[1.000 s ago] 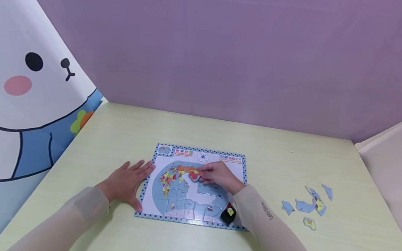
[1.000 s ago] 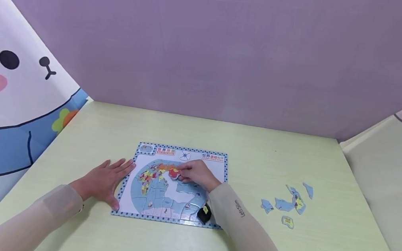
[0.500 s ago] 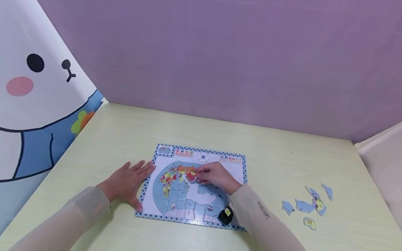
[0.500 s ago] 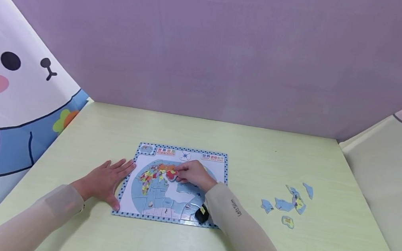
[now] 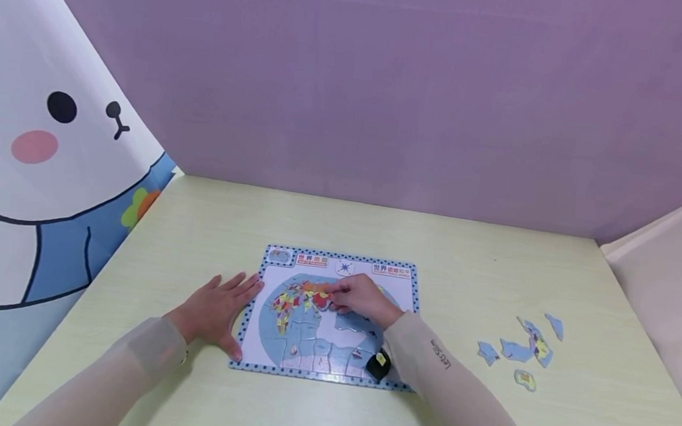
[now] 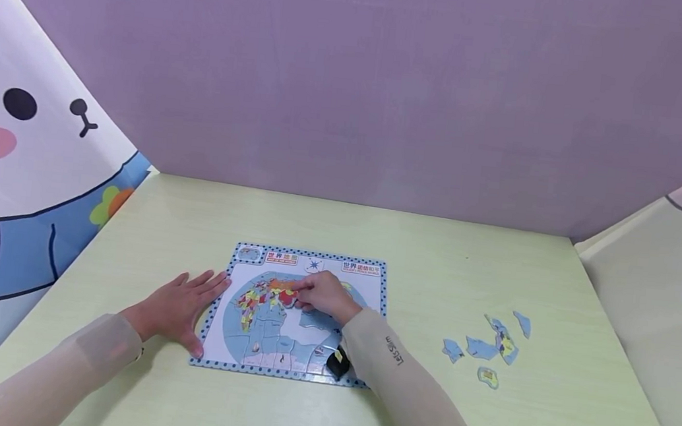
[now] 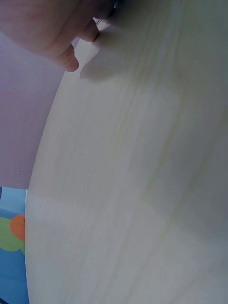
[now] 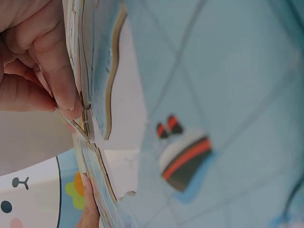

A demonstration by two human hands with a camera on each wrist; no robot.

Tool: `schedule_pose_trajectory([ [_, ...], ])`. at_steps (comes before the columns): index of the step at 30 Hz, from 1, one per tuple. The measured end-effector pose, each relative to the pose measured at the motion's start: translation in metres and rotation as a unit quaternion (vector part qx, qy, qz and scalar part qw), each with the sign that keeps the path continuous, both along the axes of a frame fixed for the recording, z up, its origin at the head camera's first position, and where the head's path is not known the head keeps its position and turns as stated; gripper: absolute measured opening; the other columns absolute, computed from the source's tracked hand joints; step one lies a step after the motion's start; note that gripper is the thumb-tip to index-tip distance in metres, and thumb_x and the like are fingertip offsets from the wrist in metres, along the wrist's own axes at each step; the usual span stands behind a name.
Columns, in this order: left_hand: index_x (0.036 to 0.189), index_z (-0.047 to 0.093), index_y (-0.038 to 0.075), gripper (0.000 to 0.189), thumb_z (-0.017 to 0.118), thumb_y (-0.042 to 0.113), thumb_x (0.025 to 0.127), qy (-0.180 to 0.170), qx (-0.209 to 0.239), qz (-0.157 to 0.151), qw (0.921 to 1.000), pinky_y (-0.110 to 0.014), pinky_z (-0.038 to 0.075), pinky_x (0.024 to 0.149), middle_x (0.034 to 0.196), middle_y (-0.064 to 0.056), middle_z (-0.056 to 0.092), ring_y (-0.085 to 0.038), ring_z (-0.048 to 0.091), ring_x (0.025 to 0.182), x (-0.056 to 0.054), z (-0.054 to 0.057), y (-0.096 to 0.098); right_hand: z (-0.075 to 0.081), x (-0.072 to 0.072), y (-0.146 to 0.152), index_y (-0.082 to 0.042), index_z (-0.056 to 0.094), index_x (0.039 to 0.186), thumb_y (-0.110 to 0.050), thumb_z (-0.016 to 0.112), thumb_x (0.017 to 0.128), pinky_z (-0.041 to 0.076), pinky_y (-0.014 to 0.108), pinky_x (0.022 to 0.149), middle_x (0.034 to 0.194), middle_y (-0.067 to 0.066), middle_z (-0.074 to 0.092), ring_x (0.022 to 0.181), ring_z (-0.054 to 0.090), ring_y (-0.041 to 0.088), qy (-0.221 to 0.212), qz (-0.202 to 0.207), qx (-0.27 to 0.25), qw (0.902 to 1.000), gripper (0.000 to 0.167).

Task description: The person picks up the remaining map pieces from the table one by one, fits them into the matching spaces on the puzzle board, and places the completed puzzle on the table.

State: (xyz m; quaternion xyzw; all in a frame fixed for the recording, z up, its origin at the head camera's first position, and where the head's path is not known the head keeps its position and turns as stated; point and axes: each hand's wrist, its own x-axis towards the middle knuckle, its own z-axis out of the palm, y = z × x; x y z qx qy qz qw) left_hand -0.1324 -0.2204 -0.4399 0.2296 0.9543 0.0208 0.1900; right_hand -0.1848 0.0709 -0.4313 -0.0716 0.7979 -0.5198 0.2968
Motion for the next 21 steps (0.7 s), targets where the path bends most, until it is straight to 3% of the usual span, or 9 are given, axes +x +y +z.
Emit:
schedule_pose_trajectory([
  [10,0.150,0.028,0.005,0.129,0.075,0.074,0.052,0.000,-0.001,0.005,1.0000,-0.066,0.016,0.108,0.156,-0.014,0.025,-0.039,0.017,0.143,-0.0006,-0.0010,0.0006,-0.0047,-0.0031,-0.0013,0.000,0.069,0.112,-0.001,0.060,0.092,0.056,0.027,0.069,0.093,0.007,0.071,0.073,0.067,0.014,-0.006,-0.003,0.006,1.0000,0.022],
  [17,0.150,0.028,0.005,0.129,0.076,0.074,0.052,-0.001,-0.004,0.006,1.0000,-0.066,0.016,0.108,0.156,-0.014,0.025,-0.040,0.017,0.142,-0.0009,-0.0009,-0.0003,-0.0050,-0.0040,-0.0047,-0.002,0.070,0.111,-0.003,0.061,0.092,0.054,0.025,0.061,0.081,0.004,0.069,0.063,0.062,0.013,0.038,0.027,0.054,0.9974,0.021],
  [21,0.150,0.029,0.005,0.129,0.076,0.074,0.052,-0.001,0.000,0.007,1.0000,-0.066,0.016,0.108,0.156,-0.014,0.025,-0.040,0.017,0.142,-0.0009,-0.0007,0.0004,-0.0034,-0.0040,-0.0065,-0.005,0.072,0.109,-0.006,0.062,0.091,0.049,0.023,0.056,0.084,0.003,0.068,0.057,0.057,0.012,0.064,0.040,0.087,0.9933,0.021],
])
